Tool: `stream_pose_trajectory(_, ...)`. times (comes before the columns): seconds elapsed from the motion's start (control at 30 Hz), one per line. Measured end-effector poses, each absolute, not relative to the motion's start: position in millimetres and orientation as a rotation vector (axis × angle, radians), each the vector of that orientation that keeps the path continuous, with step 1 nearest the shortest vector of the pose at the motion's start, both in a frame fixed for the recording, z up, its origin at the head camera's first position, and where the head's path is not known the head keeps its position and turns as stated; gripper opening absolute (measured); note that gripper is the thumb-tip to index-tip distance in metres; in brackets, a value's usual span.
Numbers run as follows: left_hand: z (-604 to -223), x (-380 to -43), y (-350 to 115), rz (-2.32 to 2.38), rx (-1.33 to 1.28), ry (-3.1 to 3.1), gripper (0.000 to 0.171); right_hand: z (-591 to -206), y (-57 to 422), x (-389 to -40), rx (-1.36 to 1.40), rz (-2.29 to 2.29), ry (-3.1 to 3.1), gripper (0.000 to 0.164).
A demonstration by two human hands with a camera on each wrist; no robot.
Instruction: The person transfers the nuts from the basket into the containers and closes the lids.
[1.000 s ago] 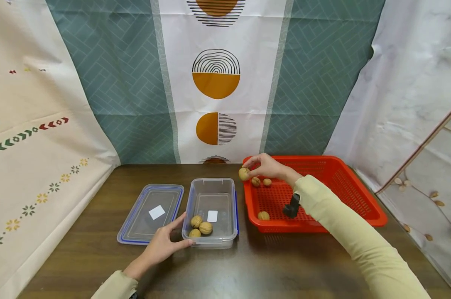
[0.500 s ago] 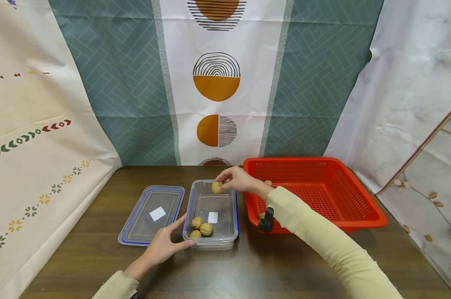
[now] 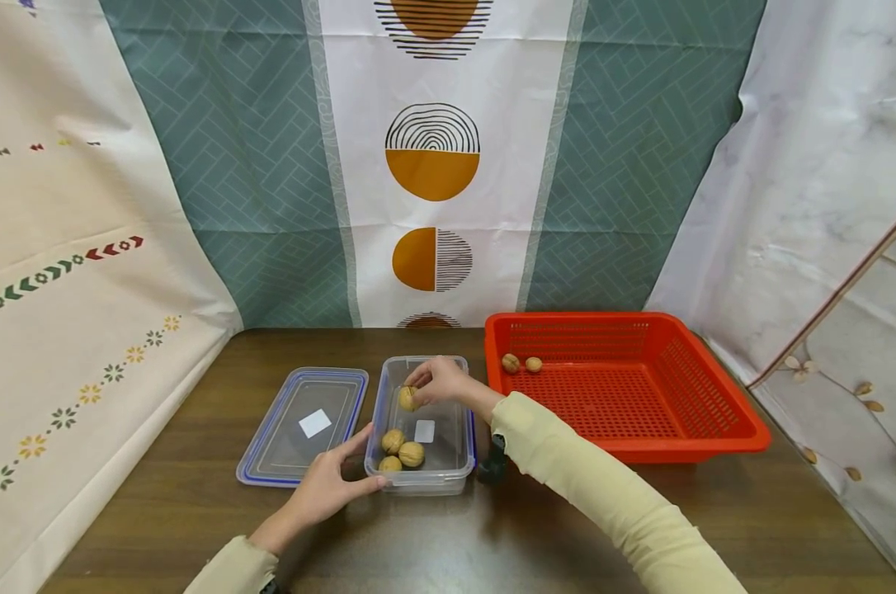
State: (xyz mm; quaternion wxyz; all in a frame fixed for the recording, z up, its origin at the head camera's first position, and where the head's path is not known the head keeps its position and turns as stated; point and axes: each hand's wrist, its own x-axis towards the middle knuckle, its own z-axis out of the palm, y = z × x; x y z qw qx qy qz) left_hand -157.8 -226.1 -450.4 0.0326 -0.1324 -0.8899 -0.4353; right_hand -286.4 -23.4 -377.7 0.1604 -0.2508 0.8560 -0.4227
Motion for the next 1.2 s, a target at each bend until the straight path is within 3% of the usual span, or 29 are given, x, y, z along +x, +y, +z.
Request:
stream_pose_trajectory(0.7, -447.0, -160.2, -219.9, -1.332, -0.361, -2.731, 0.078, -395.4, -48.6, -292.0, -0.45, -0.976, 2.618, 0.032)
stream_pose_trajectory(1.2, -449.4, -160.7, -221.0, -1.304, -0.363, -2.733, 0.077, -410.0, -60.9, -293.3, -0.297, -1.139, 2.463, 0.031)
